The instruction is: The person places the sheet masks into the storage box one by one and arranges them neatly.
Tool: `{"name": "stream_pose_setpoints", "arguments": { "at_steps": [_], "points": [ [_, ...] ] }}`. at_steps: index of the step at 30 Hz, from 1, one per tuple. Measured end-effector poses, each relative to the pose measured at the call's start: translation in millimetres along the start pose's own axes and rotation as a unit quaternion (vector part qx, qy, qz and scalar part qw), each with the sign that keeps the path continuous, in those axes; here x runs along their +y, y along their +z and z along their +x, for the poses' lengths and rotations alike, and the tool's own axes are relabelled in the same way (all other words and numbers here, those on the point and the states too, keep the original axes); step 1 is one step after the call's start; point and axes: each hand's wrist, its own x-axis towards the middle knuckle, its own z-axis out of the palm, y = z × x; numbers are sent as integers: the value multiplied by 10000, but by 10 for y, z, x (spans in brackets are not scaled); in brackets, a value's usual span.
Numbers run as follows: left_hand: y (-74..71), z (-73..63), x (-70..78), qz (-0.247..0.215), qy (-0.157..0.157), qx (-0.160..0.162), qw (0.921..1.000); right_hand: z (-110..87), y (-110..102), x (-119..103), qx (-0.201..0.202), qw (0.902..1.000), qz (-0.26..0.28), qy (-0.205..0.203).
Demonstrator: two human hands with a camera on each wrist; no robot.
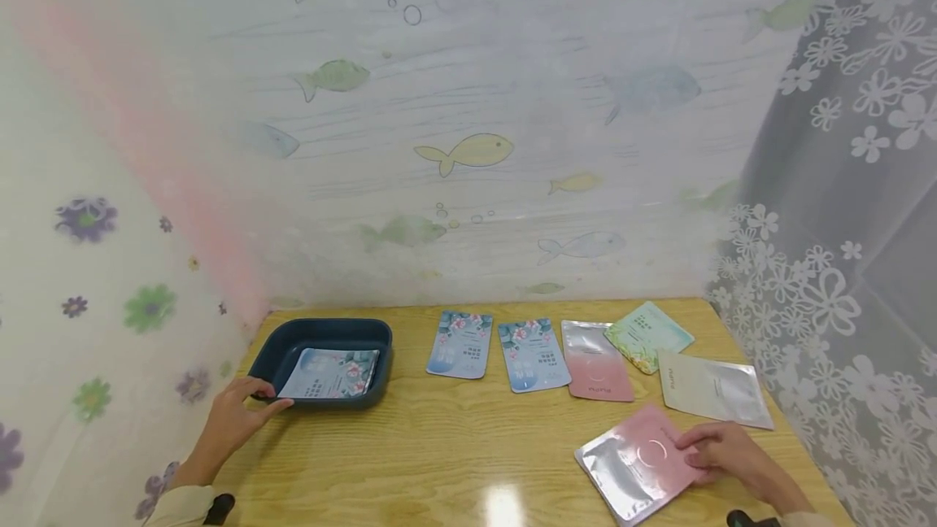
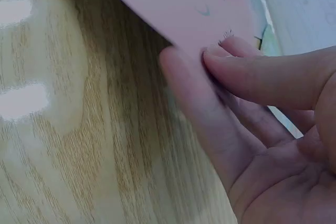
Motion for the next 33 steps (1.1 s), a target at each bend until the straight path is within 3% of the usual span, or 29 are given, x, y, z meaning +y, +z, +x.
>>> {"name": "stream_pose_setpoints", "arguments": {
  "at_steps": [4, 12, 21, 33],
  "points": [
    [-12, 0, 16, -19, -47, -11, 10000, 12, 44, -38, 112, 9999, -7, -45],
    [4, -14, -1, -104, -107, -92, 9998, 20, 153, -187, 699, 9905, -1146, -296],
    [13, -12, 1, -59, 183, 111, 9998, 68, 238, -252, 449, 9977, -420, -268],
    [5, -8, 12, -59, 38, 61, 10000, 162, 464, -435, 735, 9951, -28, -662]
  ]
}}
